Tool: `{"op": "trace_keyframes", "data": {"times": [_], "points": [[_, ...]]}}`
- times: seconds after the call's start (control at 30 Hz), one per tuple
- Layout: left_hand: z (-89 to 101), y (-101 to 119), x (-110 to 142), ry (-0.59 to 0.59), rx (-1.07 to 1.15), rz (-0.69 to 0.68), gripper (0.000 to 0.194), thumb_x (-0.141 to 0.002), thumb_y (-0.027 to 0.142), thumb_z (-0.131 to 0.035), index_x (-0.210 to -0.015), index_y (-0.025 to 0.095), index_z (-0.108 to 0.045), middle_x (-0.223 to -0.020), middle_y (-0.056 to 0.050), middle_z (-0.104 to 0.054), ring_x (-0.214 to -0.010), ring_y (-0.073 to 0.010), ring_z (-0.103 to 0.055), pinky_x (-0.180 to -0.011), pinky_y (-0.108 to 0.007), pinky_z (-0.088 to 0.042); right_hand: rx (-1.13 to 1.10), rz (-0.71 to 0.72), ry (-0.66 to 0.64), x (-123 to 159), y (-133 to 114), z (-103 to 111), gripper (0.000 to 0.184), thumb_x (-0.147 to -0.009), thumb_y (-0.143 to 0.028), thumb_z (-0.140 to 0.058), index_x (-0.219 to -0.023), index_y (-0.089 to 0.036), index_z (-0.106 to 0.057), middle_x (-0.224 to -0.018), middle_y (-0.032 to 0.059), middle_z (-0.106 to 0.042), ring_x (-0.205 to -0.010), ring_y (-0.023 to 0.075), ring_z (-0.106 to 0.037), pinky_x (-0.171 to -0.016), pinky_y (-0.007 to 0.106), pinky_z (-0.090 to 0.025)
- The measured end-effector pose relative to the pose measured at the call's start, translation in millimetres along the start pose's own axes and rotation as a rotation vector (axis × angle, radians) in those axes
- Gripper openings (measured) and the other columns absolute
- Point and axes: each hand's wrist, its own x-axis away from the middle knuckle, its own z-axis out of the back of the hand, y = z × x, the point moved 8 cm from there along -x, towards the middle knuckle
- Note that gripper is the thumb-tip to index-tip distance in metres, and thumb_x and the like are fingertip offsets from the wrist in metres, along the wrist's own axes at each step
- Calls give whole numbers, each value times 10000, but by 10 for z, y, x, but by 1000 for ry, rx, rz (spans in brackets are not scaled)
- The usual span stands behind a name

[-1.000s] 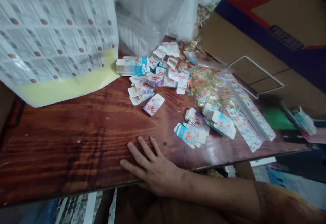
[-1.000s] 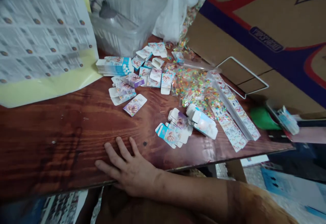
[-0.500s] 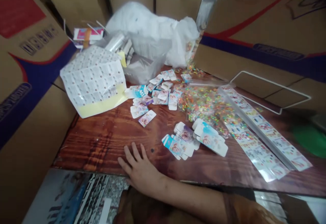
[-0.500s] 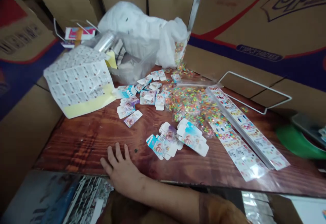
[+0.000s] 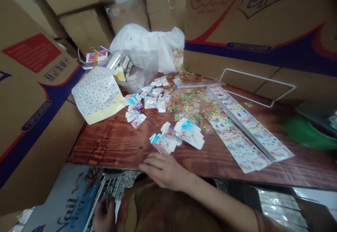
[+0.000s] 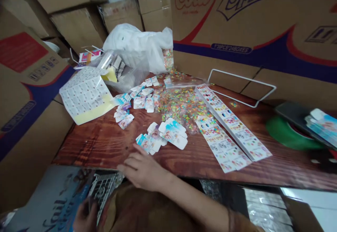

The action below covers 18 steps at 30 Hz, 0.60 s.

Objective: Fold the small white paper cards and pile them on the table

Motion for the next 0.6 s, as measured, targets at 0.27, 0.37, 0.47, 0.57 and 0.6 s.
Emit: {"op": "trace_keyframes", "data": {"times": [0.27,0.37,0.47,0.57,0.6], "points": [[-471,1552,110,-193,404,-389,271,-705,384,-665,-893,191,-639,-862,-36,-665,-822,-184,-616,-826,-305,-489,255,-559,380,890,840,1370,365,-868,-309,-596,-1222,-234,-547,-1083,96,-645,-1033,241,-597,-933,438,-471],[-874,2099,305,-420,504,-467,259,-667,317,-734,-886,197,-666,-873,-37,-665,-824,-177,-606,-790,-262,-478,262,-635,160,909,1047,1213,796,-774,-486,-669,-1424,-199,-309,-1360,172,-460,-1266,324,-426,-1000,518,-409],[-1197,2445,409,-572,639,-462,290,-636,243,-779,-902,182,-680,-823,-36,-656,-773,-149,-598,-753,-218,-461,297,-672,-6,850,1157,941,1008,-712,-465,-731,-1478,-179,-143,-1450,216,-328,-1333,369,-328,-1022,575,-355],[-1433,2619,436,-707,793,-323,321,-653,226,-774,-943,168,-651,-731,-18,-648,-656,-121,-595,-660,-201,-464,336,-718,-107,809,1257,698,948,-744,-357,-710,-1480,-183,-139,-1430,222,-351,-1320,381,-344,-992,570,-379],[-1497,2646,438,-749,831,-260,334,-668,248,-765,-964,172,-630,-710,-11,-650,-614,-118,-597,-624,-207,-469,350,-727,-121,803,1289,647,903,-762,-327,-688,-1477,-179,-156,-1414,219,-375,-1314,379,-352,-989,561,-384]]}}
